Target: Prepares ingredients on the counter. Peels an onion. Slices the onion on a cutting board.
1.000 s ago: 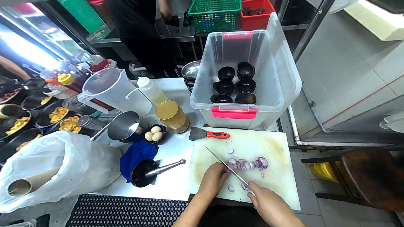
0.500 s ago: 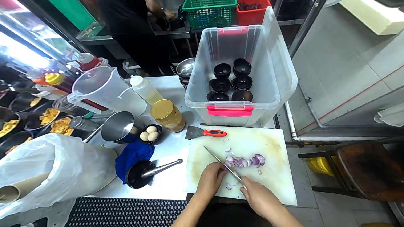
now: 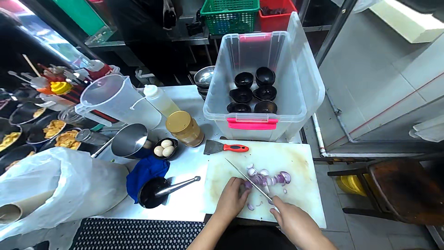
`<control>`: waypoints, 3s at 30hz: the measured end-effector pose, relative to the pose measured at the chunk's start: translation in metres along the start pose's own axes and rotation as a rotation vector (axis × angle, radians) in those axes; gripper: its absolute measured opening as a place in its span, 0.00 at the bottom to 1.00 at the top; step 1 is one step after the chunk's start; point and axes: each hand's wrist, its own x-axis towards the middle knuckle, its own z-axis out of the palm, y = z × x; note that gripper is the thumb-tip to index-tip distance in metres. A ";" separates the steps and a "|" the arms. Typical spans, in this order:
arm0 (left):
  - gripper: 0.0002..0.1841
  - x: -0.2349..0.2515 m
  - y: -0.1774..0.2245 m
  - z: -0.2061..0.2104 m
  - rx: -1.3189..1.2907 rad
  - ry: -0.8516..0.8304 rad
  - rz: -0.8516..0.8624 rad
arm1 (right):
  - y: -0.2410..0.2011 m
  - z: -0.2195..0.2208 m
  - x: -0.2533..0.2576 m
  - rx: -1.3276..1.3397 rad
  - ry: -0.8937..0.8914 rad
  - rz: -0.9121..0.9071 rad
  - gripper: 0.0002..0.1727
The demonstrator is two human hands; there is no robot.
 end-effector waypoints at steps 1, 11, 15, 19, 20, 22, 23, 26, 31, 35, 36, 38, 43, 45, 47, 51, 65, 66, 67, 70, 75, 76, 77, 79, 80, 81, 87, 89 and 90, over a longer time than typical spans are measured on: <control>0.19 -0.002 -0.003 0.001 -0.009 0.013 0.017 | -0.002 0.002 0.002 -0.002 -0.003 -0.007 0.22; 0.12 0.000 -0.011 0.014 -0.025 0.157 0.094 | -0.013 0.001 0.009 -0.031 -0.026 -0.017 0.21; 0.11 0.001 -0.014 0.017 -0.039 0.198 0.103 | -0.015 -0.002 0.028 -0.041 -0.041 -0.029 0.20; 0.10 0.003 -0.014 0.017 -0.036 0.205 0.119 | -0.010 -0.012 0.015 -0.009 0.004 -0.049 0.21; 0.10 0.002 -0.015 0.018 -0.035 0.203 0.133 | -0.007 -0.012 0.010 0.003 0.021 -0.056 0.21; 0.11 -0.001 -0.016 0.018 -0.033 0.207 0.173 | 0.001 -0.010 0.003 0.025 0.041 -0.059 0.21; 0.11 -0.002 -0.014 0.017 -0.029 0.243 0.203 | 0.004 -0.008 0.001 0.039 0.045 -0.049 0.21; 0.10 0.004 0.013 0.003 -0.020 0.496 0.357 | 0.011 0.001 -0.001 0.062 0.041 -0.018 0.23; 0.22 0.069 0.117 -0.004 0.249 -0.156 0.284 | 0.007 0.016 -0.006 0.054 0.006 -0.025 0.25; 0.28 0.114 0.160 0.039 0.510 -0.612 0.243 | 0.002 0.021 -0.009 0.056 0.022 -0.001 0.25; 0.24 0.117 0.164 0.045 0.546 -0.647 0.251 | 0.002 0.021 -0.010 0.060 0.022 0.000 0.25; 0.21 0.119 0.164 0.047 0.537 -0.643 0.261 | 0.004 0.022 -0.010 0.081 0.016 -0.007 0.25; 0.17 0.101 0.143 0.007 0.194 -0.327 0.332 | 0.008 0.023 -0.014 0.185 -0.061 -0.067 0.23; 0.16 0.085 0.126 -0.024 -0.087 -0.188 0.332 | 0.016 0.021 -0.016 0.241 -0.092 -0.127 0.24; 0.17 0.059 0.096 -0.059 -0.328 -0.156 0.180 | 0.022 0.022 -0.018 0.283 -0.154 -0.194 0.24; 0.20 0.006 0.033 -0.106 -0.586 0.033 -0.172 | 0.033 0.019 -0.007 0.230 -0.263 -0.240 0.24; 0.30 -0.012 -0.008 0.020 0.248 0.302 0.129 | 0.046 0.006 0.004 0.174 -0.073 -0.032 0.24; 0.30 -0.016 -0.007 0.013 0.212 0.257 0.092 | 0.039 0.009 0.002 0.153 -0.066 -0.026 0.24; 0.29 -0.021 -0.005 0.004 0.164 0.200 0.042 | 0.034 0.011 0.000 0.129 -0.060 -0.022 0.24; 0.18 -0.027 -0.007 -0.019 0.029 0.008 -0.038 | 0.019 0.016 -0.001 0.075 -0.056 -0.030 0.23; 0.14 -0.014 -0.004 -0.018 -0.009 -0.106 0.005 | 0.002 0.013 -0.013 0.010 -0.013 -0.002 0.23; 0.15 -0.011 -0.003 -0.018 -0.010 -0.129 -0.002 | 0.001 0.013 -0.014 -0.001 -0.002 0.005 0.22; 0.15 -0.008 -0.001 -0.018 -0.010 -0.145 -0.009 | 0.000 0.014 -0.012 -0.003 -0.006 0.008 0.22; 0.15 -0.005 0.000 -0.018 -0.012 -0.158 -0.016 | 0.000 0.021 0.002 0.017 -0.030 0.002 0.21; 0.15 -0.006 0.000 -0.017 -0.014 -0.156 -0.013 | -0.002 0.020 0.006 0.020 -0.037 0.001 0.21; 0.15 -0.006 -0.001 -0.016 -0.017 -0.149 -0.008 | -0.006 0.014 0.008 0.007 -0.041 0.003 0.20; 0.15 -0.005 -0.002 -0.017 -0.033 -0.157 -0.035 | -0.015 0.012 0.007 -0.020 -0.031 -0.009 0.19; 0.16 -0.005 -0.001 -0.016 -0.026 -0.164 -0.037 | -0.016 0.010 0.010 -0.031 -0.030 -0.005 0.19; 0.16 -0.006 -0.001 -0.015 -0.025 -0.166 -0.040 | -0.018 0.006 0.006 -0.038 -0.031 -0.003 0.19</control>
